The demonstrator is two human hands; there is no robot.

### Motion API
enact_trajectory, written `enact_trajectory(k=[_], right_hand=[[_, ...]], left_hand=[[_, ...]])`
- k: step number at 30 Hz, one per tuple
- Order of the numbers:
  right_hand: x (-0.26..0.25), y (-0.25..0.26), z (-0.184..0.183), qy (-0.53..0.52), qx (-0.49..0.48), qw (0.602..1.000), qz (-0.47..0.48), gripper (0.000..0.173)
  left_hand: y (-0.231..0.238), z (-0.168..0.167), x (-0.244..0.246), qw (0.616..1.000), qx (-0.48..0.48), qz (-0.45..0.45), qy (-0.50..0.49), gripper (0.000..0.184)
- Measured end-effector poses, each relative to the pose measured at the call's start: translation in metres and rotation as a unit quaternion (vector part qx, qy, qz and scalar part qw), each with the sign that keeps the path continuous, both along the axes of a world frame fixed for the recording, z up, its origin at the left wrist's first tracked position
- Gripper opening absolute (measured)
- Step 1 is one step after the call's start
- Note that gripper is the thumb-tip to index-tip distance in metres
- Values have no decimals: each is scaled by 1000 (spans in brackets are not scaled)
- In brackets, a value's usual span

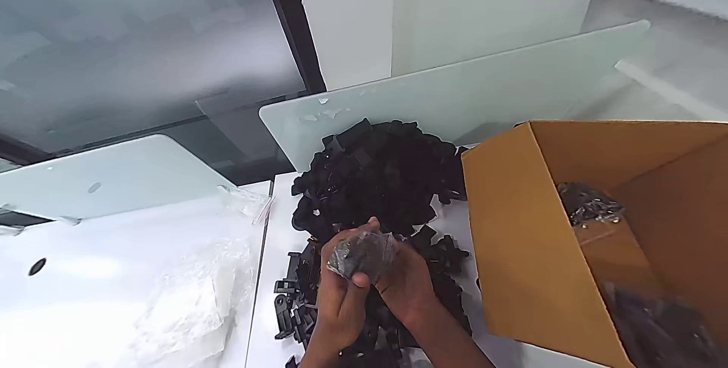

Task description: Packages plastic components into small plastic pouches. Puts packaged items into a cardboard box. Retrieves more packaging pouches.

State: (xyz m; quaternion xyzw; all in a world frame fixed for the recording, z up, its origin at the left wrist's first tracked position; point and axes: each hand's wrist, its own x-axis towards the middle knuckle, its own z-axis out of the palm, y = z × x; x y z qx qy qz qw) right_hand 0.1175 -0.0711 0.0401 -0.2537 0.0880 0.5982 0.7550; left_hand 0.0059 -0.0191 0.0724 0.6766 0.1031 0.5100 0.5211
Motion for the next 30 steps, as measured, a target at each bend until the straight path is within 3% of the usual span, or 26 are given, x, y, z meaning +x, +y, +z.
enact_trajectory(k=[3, 8, 10, 12, 14, 18, 20, 23, 25, 26, 28, 30], right_hand=[[-1, 2, 2, -16, -20, 1000, -5, 40], [0, 2, 1, -24, -52, 998, -1, 45], [1, 4, 1, -17, -66, 998, 6, 47], [0, 2, 1, -12, -63, 998, 14, 46], [0, 1, 1, -16, -78, 996, 27, 46], [3, 3, 6, -38, -116, 991, 60, 45], [4, 2, 8, -57, -125, 987, 80, 37], [10, -1, 11, -128, -124, 978, 113, 23], [17, -1, 7, -279, -105, 939, 174, 22], [20, 0, 4, -378, -94, 897, 209, 21], [27, 8, 1, -582, -82, 759, 281, 25], [28, 21, 7, -692, -76, 623, 357, 33]], left_hand=[[2, 5, 3, 999, 44, -28, 15, 48], [6, 14, 2, 999, 30, -36, 15, 48], [9, 15, -1, 999, -14, -48, -4, 51], [13, 13, 0, 988, -141, -47, -48, 63], [21, 12, 2, 950, -288, -45, -112, 79], [35, 9, -2, 854, -483, -11, -191, 64], [44, 4, -10, 816, -530, 10, -229, 67], [56, -4, -29, 802, -532, 27, -270, 67], [59, -7, -42, 798, -533, 41, -280, 66], [61, -9, -48, 796, -532, 44, -286, 66], [62, -13, -58, 796, -526, 57, -293, 66], [63, -17, -65, 791, -529, 60, -301, 68]])
